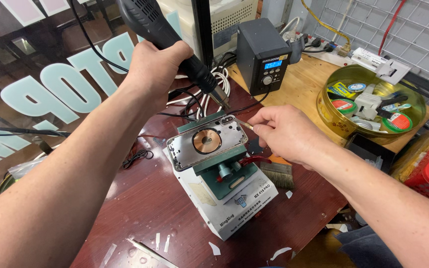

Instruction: The person uses a hot air gun and a metal tool to heat and scrape the back of a smartphone chassis clamped in a holder. They repeatedly apply heat to the same area and scrape off residue, then briefly use a brush to clean the surface.

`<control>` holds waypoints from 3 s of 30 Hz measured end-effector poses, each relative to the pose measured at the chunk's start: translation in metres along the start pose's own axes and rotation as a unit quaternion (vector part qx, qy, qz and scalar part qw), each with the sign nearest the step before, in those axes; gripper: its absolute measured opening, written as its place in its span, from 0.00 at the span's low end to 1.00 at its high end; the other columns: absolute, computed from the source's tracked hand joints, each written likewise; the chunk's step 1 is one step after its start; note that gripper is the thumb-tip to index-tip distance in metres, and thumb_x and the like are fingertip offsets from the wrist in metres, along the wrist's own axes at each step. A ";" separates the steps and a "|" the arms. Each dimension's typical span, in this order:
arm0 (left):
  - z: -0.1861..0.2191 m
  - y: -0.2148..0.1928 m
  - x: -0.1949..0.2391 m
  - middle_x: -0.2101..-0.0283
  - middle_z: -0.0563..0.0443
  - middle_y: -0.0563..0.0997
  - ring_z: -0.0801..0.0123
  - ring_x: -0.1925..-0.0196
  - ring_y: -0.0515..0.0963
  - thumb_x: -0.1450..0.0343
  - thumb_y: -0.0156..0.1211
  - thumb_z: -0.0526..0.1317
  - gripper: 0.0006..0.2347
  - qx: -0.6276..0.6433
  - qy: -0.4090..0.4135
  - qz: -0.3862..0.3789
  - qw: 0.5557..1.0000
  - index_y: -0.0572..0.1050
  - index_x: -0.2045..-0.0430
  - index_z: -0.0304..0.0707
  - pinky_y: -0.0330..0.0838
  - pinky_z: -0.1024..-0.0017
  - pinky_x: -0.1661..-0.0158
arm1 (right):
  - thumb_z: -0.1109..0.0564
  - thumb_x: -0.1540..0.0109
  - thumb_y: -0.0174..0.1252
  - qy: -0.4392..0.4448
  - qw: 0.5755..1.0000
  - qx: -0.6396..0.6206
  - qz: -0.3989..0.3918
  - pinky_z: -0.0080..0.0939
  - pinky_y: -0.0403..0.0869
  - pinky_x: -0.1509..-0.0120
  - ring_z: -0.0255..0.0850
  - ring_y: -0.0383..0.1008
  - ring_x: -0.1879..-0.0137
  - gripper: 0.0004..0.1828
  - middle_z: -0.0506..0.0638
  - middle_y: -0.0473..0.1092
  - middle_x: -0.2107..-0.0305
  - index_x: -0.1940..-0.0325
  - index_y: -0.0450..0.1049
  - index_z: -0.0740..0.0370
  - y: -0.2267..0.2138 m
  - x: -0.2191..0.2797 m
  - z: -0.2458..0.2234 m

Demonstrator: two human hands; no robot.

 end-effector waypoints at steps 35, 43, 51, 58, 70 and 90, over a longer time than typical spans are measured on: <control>0.005 0.005 0.008 0.67 0.41 0.82 0.55 0.67 0.87 0.37 0.60 0.34 0.11 0.002 -0.024 0.020 1.000 0.74 0.66 0.23 0.88 0.58 0.65 | 0.54 0.36 0.60 -0.029 0.967 0.189 -0.171 0.38 0.67 0.75 0.34 0.67 0.77 0.13 0.50 0.78 0.76 0.49 0.81 0.57 -0.048 -0.056 -0.035; 0.009 0.007 0.013 0.66 0.41 0.82 0.55 0.66 0.88 0.37 0.61 0.35 0.11 -0.021 -0.019 0.036 0.999 0.74 0.66 0.23 0.89 0.59 0.63 | 0.56 0.38 0.59 -0.093 0.938 0.189 -0.274 0.35 0.64 0.75 0.32 0.63 0.78 0.15 0.49 0.78 0.74 0.49 0.83 0.60 -0.063 -0.089 -0.034; 0.006 0.012 0.014 0.68 0.39 0.82 0.55 0.67 0.87 0.38 0.60 0.34 0.10 0.007 -0.033 0.048 0.998 0.75 0.68 0.22 0.89 0.57 0.64 | 0.55 0.38 0.62 -0.140 0.894 0.259 -0.338 0.34 0.66 0.74 0.32 0.65 0.79 0.15 0.51 0.77 0.76 0.48 0.83 0.59 -0.068 -0.121 -0.052; -0.007 0.006 0.011 0.68 0.42 0.81 0.59 0.67 0.86 0.38 0.62 0.34 0.10 0.016 -0.003 0.064 0.998 0.76 0.68 0.23 0.88 0.59 0.65 | 0.57 0.38 0.62 -0.094 0.896 0.181 -0.394 0.31 0.63 0.75 0.29 0.63 0.77 0.17 0.49 0.75 0.74 0.46 0.83 0.62 -0.069 -0.151 -0.039; -0.004 -0.005 0.018 0.71 0.46 0.80 0.61 0.69 0.86 0.37 0.61 0.35 0.08 0.044 0.030 0.087 0.995 0.73 0.71 0.26 0.89 0.60 0.66 | 0.54 0.36 0.58 0.029 0.934 0.036 -0.356 0.32 0.58 0.79 0.30 0.59 0.80 0.22 0.49 0.70 0.74 0.40 0.76 0.64 -0.075 -0.143 -0.020; -0.007 0.005 0.041 0.64 0.44 0.80 0.61 0.63 0.85 0.34 0.61 0.33 0.09 0.049 -0.023 0.164 0.985 0.72 0.65 0.25 0.88 0.60 0.61 | 0.57 0.40 0.61 -0.088 0.984 0.029 -0.150 0.38 0.75 0.72 0.36 0.77 0.75 0.17 0.49 0.79 0.76 0.47 0.80 0.59 -0.049 -0.034 0.006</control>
Point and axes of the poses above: each hand's wrist, its own x-axis away from the middle knuckle, its own y-axis out of the palm, z = x × y, the point moved 1 cm from there along -x, towards the middle knuckle
